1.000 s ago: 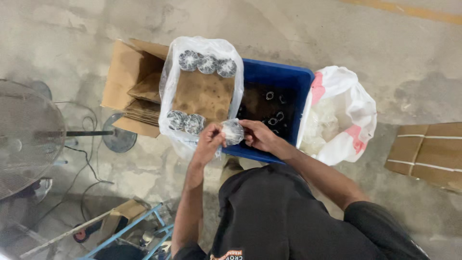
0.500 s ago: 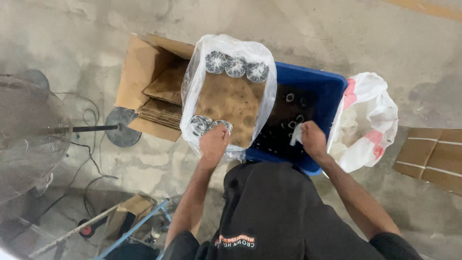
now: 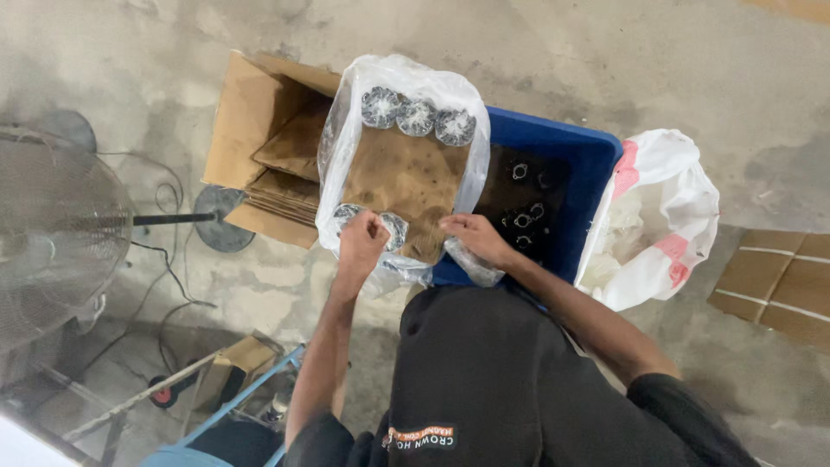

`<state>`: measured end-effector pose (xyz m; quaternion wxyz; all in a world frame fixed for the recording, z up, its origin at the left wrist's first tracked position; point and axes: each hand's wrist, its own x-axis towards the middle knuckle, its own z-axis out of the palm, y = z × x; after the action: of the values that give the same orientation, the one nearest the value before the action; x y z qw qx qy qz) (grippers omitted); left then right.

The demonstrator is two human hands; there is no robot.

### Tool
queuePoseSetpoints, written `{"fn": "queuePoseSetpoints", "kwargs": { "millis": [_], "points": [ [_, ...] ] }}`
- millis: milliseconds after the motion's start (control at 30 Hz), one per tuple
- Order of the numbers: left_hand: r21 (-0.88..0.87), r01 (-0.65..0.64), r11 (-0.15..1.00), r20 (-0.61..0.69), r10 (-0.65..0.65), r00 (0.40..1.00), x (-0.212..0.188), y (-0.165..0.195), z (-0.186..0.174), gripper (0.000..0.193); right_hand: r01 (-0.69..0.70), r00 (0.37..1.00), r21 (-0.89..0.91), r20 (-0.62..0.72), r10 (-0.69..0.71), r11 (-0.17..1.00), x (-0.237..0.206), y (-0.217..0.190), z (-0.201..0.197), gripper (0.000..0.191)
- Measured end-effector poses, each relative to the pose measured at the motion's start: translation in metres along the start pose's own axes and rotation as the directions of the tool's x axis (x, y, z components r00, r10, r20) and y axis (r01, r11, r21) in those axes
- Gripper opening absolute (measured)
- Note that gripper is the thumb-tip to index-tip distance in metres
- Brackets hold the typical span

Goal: The person works at an industrial multi-spindle braiding machine, handling black braided tubular components, cutting and adjusting material with scissors and pliers, and operating the machine's lever. They also wrap the finished braided coils in plastic and pack them into a cardboard box lined with plastic.

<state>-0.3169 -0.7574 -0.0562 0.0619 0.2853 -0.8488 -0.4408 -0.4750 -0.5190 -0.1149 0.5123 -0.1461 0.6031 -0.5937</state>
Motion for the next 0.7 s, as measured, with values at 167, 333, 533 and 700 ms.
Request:
{"fn": "queuePoseSetpoints", "kwargs": {
  "millis": [167,333,533,700],
  "points": [
    [-0.770,0.217,0.600,0.285,0.019,0.958,-0.015,0.035,0.001,0.008,-0.244,0.964,0.418,0.205,0.171,0.875,0.022,-0.003,0.017,0.032],
    [-0.912,0.269,0.309,0.303,0.066,0.951,-0.019,0.072,0.024,0.014,-0.112,0.985,0.574,0.172,0.014,0.811,0.001,-0.011,0.000,0.025],
    [-0.867,0.378,0.325,0.448,0.177,0.876,-0.032,0.099,0.072,0.014,0.021,0.995,0.610,-0.089,0.043,0.792,-0.032,0.022,-0.028,0.016],
    [-0.213,0.082,0.974,0.589,0.061,0.805,-0.042,0.073,0.070,0.010,0.054,0.927,-0.247,-0.349,-0.141,0.967,-0.040,0.069,-0.068,0.016]
  ]
}}
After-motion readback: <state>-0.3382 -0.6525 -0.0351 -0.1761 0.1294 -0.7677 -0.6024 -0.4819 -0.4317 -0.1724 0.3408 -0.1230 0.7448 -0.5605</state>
